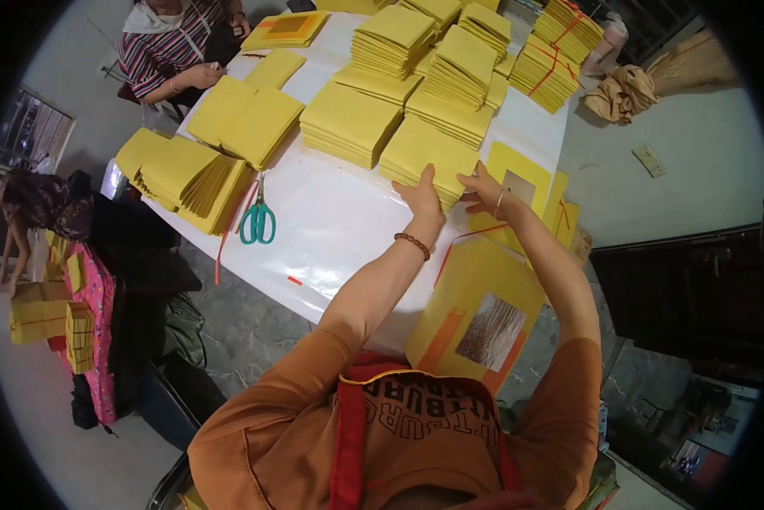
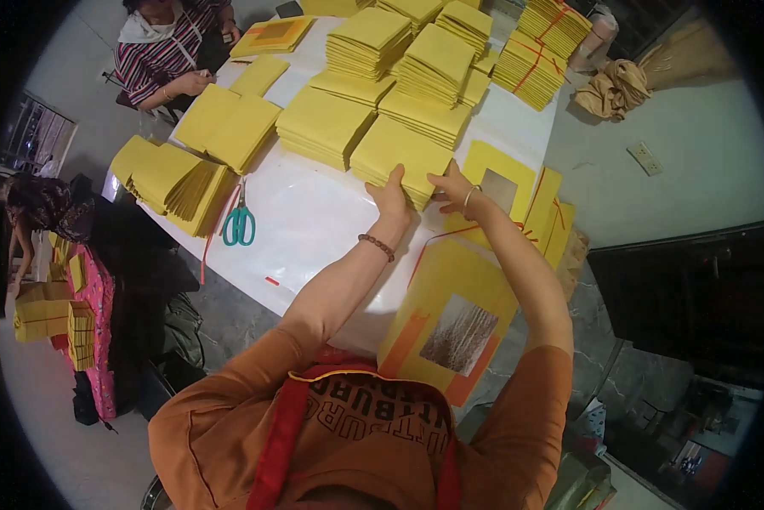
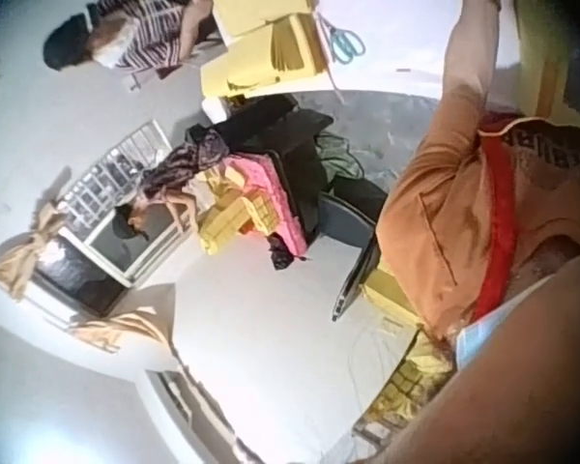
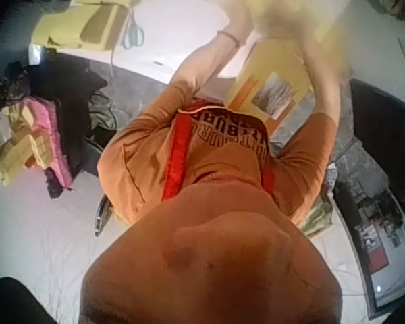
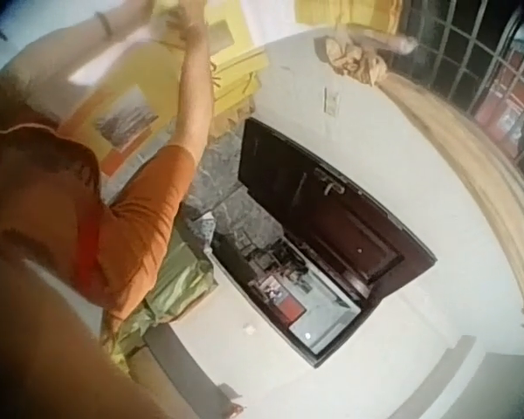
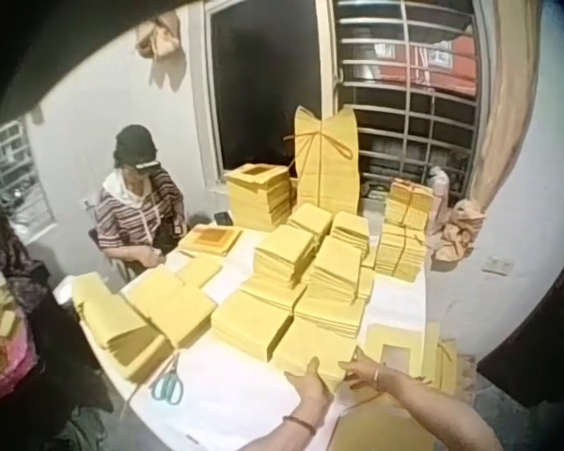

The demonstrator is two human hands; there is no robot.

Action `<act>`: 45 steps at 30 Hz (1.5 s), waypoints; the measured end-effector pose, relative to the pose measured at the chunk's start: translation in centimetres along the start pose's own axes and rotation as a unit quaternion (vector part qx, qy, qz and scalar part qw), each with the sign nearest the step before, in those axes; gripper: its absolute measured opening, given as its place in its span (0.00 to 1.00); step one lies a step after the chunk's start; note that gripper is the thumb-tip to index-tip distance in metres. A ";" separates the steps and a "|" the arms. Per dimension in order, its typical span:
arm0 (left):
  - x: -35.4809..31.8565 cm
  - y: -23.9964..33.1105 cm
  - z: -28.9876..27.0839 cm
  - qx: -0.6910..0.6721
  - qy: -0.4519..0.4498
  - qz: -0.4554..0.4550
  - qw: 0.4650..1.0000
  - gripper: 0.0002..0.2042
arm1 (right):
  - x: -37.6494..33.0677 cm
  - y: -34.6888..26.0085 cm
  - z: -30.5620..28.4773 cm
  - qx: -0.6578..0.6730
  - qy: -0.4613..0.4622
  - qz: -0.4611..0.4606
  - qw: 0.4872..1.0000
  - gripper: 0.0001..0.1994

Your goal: Folding and organizing yellow paper sheets on a table.

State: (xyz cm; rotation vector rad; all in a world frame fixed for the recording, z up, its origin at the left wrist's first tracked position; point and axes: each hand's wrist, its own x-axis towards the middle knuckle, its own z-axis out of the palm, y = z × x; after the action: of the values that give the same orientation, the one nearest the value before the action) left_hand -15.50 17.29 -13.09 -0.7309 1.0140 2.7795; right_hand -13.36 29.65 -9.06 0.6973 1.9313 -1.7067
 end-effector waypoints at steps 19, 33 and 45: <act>3.4 1.7 -0.8 0.293 0.056 -0.132 0.945 0.37 | 0.5 -0.7 0.7 -0.001 0.055 0.006 0.998 0.35; 0.7 6.6 -1.8 0.310 -0.143 -0.200 0.918 0.43 | -5.6 -3.3 -1.6 0.070 0.110 -0.062 0.989 0.43; -6.8 8.7 -15.8 0.305 -0.219 -0.301 0.877 0.14 | -36.6 -6.9 8.4 0.040 -0.214 -0.656 0.722 0.10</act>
State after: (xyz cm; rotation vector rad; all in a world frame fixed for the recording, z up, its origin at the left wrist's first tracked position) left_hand -5.28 1.10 -15.35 -0.2374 1.1986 1.8088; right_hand 10.14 18.19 18.75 -1.3484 2.0132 -2.2981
